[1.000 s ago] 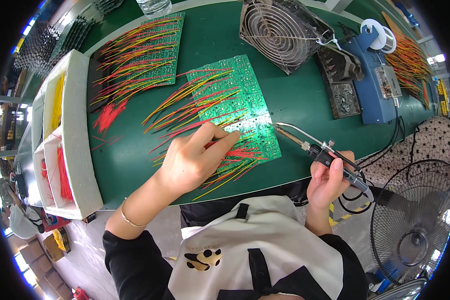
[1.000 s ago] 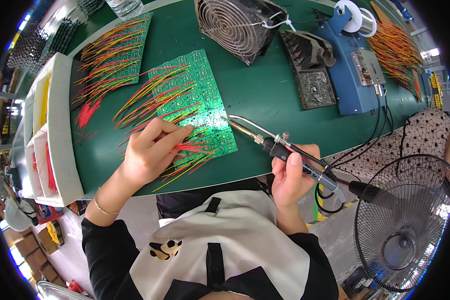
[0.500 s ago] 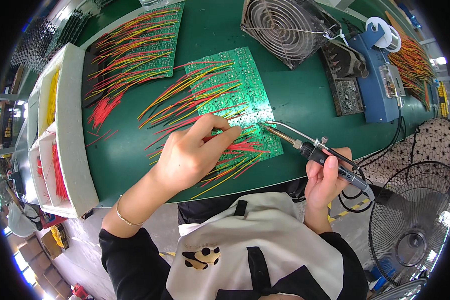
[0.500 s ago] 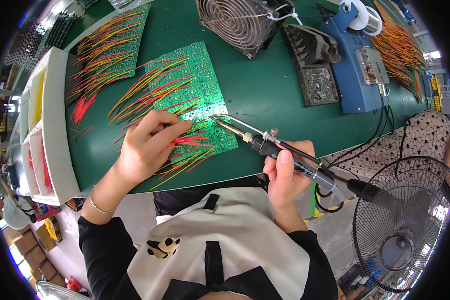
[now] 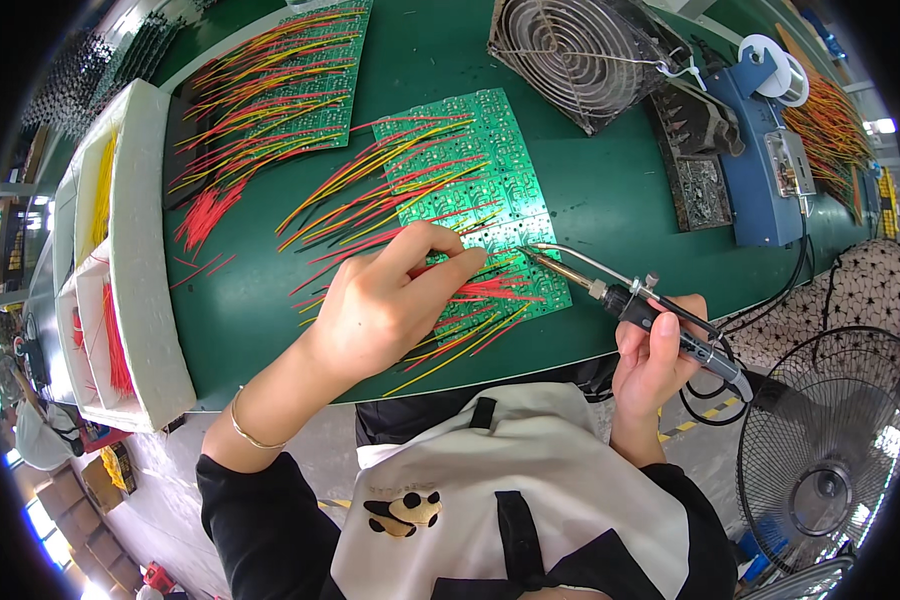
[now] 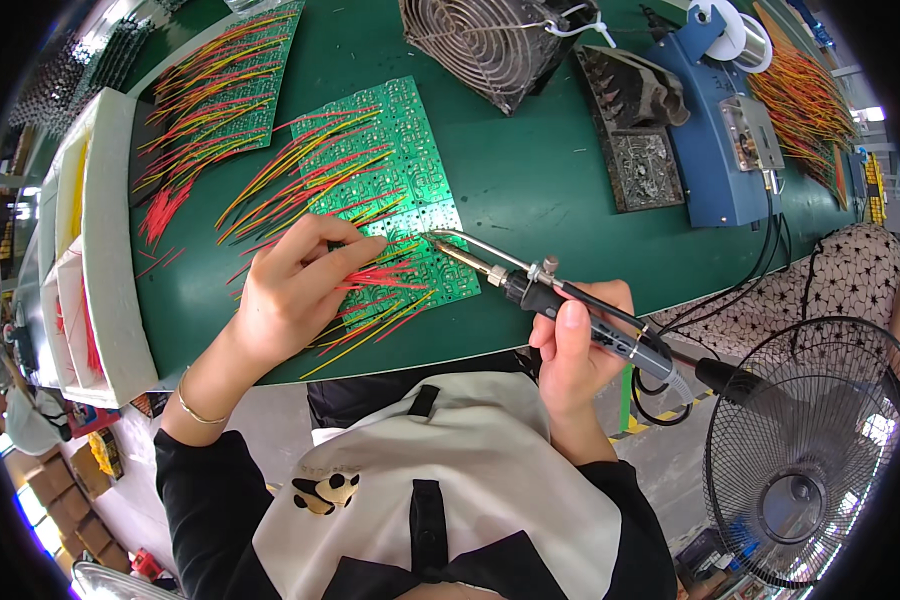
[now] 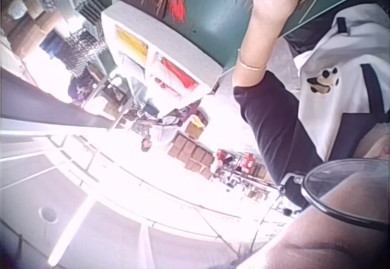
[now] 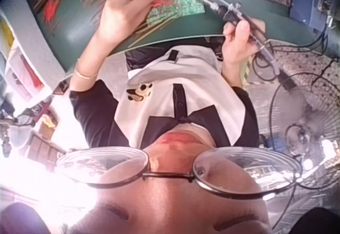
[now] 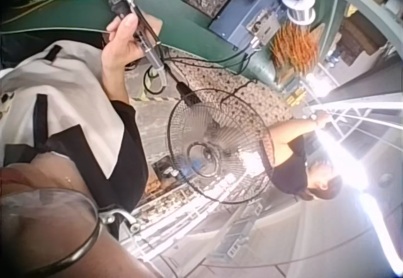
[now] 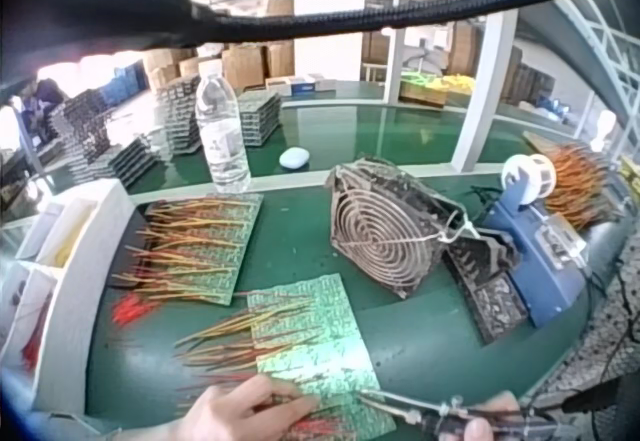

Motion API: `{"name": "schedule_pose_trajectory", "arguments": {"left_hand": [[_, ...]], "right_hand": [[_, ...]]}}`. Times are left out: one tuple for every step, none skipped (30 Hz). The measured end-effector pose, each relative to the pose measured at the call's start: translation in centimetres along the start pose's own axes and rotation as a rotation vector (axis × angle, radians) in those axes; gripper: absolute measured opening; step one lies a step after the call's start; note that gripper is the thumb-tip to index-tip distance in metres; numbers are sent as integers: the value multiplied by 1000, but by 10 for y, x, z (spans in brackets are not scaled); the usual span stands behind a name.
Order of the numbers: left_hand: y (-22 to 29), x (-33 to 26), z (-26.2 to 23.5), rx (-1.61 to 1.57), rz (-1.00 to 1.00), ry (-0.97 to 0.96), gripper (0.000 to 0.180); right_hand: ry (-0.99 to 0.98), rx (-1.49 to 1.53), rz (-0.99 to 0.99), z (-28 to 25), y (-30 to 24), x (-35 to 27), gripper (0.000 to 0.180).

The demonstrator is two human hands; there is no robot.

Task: The person solders colored wires onto a green printed circuit board with a soldering iron and solder wire.

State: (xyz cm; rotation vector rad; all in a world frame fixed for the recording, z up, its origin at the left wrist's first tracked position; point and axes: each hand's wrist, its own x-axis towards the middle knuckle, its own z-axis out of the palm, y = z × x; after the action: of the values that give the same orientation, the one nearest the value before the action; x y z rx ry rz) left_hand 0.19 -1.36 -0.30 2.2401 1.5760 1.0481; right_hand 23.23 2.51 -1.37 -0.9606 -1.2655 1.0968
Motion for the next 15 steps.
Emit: {"name": "schedule_pose_trajectory", "arguments": {"left_hand": [[0, 0, 0, -6, 0, 6, 43], [0, 0, 0, -6, -1, 6, 43], [0, 0, -1, -1, 1, 1, 43], [0, 0, -2, 5, 3, -4, 42], [0, 0, -2, 4, 2, -5, 42], [0, 0, -2, 9, 4, -5, 42], [0, 0, -2, 14, 6, -6, 42], [0, 0, -2, 14, 5, -7, 42], [0, 0, -2, 12, 5, -2, 42], [0, 0, -2, 11, 5, 2, 42], [0, 1, -2, 11, 4, 2, 42], [0, 1, -1, 10, 8, 7, 41], [0, 1, -1, 10, 11, 12, 41], [0, 2, -1, 10, 11, 12, 41], [0, 2, -1, 9, 12, 12, 41]], "right_hand": [[6, -3, -3, 0, 0, 0, 21], [5, -3, -2, 0, 0, 0, 21], [2, -1, -2, 0, 0, 0, 21], [-2, 1, -1, 0, 0, 0, 21], [-2, 0, -1, 0, 0, 0, 21], [-6, 3, 0, 0, 0, 0, 21], [-10, 7, 1, 0, 0, 0, 20], [-11, 7, 2, 0, 0, 0, 20], [-1, 8, 6, 1, 0, 0, 20], [9, 9, 10, 1, 0, 0, 20], [8, 9, 10, 0, 1, 0, 20], [-5, 64, 15, -3, 3, 0, 20], [-19, 119, 19, -5, 4, 1, 20], [-19, 119, 19, -5, 4, 1, 20], [-11, 106, 25, -5, 4, 1, 20]]}}
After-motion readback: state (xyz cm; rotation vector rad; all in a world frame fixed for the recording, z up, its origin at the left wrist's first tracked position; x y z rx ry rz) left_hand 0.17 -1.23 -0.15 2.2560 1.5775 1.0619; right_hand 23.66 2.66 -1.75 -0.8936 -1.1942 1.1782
